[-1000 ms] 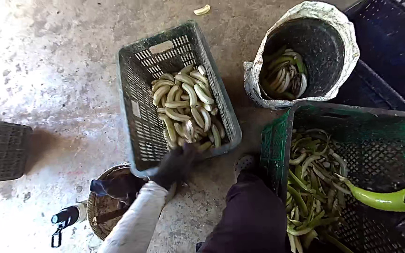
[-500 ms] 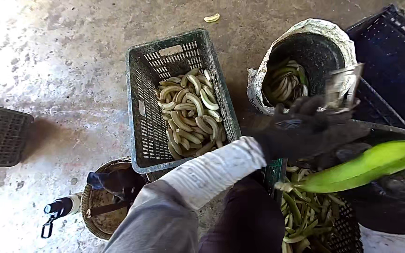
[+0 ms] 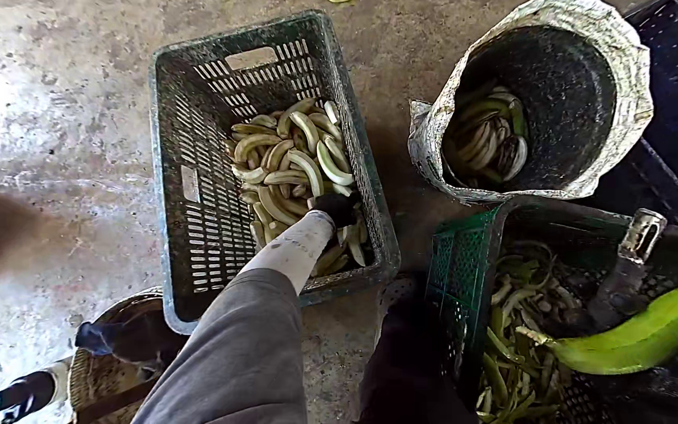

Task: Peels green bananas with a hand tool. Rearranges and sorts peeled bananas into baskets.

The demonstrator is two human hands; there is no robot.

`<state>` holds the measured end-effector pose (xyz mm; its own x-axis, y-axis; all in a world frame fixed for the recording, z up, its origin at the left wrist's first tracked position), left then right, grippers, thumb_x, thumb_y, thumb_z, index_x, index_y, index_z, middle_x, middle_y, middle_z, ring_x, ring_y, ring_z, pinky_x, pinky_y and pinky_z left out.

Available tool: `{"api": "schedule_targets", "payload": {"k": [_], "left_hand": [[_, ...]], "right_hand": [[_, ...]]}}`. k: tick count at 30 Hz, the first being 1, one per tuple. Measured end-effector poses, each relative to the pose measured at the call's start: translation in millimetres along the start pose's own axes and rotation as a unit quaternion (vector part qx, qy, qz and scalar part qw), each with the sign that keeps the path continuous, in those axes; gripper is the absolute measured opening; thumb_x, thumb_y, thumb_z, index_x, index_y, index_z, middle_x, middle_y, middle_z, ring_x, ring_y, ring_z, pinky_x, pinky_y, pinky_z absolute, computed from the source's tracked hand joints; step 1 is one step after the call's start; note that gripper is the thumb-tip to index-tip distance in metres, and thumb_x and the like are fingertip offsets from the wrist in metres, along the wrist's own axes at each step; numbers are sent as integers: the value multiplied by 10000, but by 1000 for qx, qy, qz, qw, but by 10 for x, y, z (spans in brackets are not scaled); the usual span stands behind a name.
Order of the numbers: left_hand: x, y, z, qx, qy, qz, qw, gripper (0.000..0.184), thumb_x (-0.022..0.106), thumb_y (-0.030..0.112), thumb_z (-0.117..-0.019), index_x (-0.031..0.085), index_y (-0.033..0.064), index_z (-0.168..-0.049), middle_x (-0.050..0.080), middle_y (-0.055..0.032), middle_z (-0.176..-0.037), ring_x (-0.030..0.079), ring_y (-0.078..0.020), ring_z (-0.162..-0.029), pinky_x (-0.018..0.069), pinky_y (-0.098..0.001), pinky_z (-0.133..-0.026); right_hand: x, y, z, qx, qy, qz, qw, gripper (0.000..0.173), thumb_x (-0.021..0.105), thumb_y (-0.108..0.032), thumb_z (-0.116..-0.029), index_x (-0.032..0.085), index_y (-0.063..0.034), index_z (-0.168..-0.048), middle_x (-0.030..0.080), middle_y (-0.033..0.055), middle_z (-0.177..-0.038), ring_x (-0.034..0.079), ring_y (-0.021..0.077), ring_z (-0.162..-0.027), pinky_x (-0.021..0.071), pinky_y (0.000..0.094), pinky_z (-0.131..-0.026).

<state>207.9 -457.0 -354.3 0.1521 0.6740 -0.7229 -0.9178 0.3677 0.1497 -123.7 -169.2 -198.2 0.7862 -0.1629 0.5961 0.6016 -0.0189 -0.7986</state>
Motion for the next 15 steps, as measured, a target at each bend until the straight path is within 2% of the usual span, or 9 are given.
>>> {"api": "schedule_targets", "payload": {"k": [2,4,6,9,10,11,13,14,15], "left_hand": [[31,15,-49,-10,11,17,1000,595,664,357,-975,481,142,-1499,673,-261,-1211,624,-478,-1172,463,-707,-935],[17,19,-81,-42,33,28,998,459,637,280,-983,576,97,-1400,678,-245,-1216,624,-461,-1184,456,-690,-970],[25,21,-100,-62,45,27,997,377,617,262,-991,632,75,-1318,688,-237,-1197,625,-460,-1182,456,-686,-974],[-93,-32,-63,-48,52,39,997,370,570,365,-1020,681,102,-1255,698,-233,-1172,637,-465,-1153,464,-714,-914],[-152,-97,-41,-37,67,70,995,387,567,403,-1022,678,120,-1262,700,-233,-1161,647,-464,-1131,464,-724,-904],[-233,-179,-11,-18,86,111,990,400,579,400,-1023,640,159,-1337,703,-223,-1165,666,-446,-1099,483,-708,-907],[-437,-342,155,2,130,232,964,434,624,359,-1019,578,204,-1422,724,-165,-1101,726,-325,-886,582,-570,-810],[-539,-394,307,16,151,318,936,444,639,313,-1020,556,167,-1432,724,-149,-1070,731,-265,-809,611,-489,-757],[-631,-420,477,42,173,410,894,449,633,251,-1026,530,104,-1438,717,-150,-1053,733,-233,-794,625,-439,-748]], "right_hand": [[-183,83,44,-9,23,-10,1000,491,636,-404,-941,647,-122,-1342,661,70,-1325,632,251,-1208,488,480,-1063],[-264,154,51,-2,-46,-10,999,499,558,-402,-999,572,-125,-1414,593,74,-1426,549,251,-1330,431,474,-1134],[-19,191,-3,7,5,-51,999,448,622,-367,-962,655,-129,-1340,662,57,-1336,631,238,-1228,503,466,-1055],[-49,198,55,8,-4,-63,998,476,614,-361,-970,624,-102,-1369,651,71,-1346,636,251,-1211,514,470,-1041],[-158,173,109,2,-1,-35,999,492,607,-384,-969,609,-104,-1374,635,85,-1357,624,262,-1217,507,479,-1038],[-264,138,156,-9,19,-11,1000,479,622,-394,-954,636,-113,-1342,655,87,-1328,638,259,-1191,519,466,-1012],[-422,75,235,-22,19,-3,1000,521,624,-385,-961,583,-99,-1395,613,120,-1380,599,288,-1253,501,473,-1044],[-468,51,270,-25,20,-2,999,510,624,-385,-968,587,-109,-1395,615,114,-1386,591,282,-1272,492,466,-1064],[-428,24,280,-36,46,-4,998,478,636,-375,-955,630,-107,-1351,648,111,-1341,615,274,-1244,501,451,-1053]]}}
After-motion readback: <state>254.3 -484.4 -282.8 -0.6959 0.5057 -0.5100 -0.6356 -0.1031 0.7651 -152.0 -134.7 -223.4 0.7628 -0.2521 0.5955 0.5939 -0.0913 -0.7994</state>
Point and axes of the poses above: each hand's wrist, its own z-axis away from the middle knuckle, its own x-axis out of the palm, y = z × x, the point moved 10 cm from there along -z, towards the middle knuckle
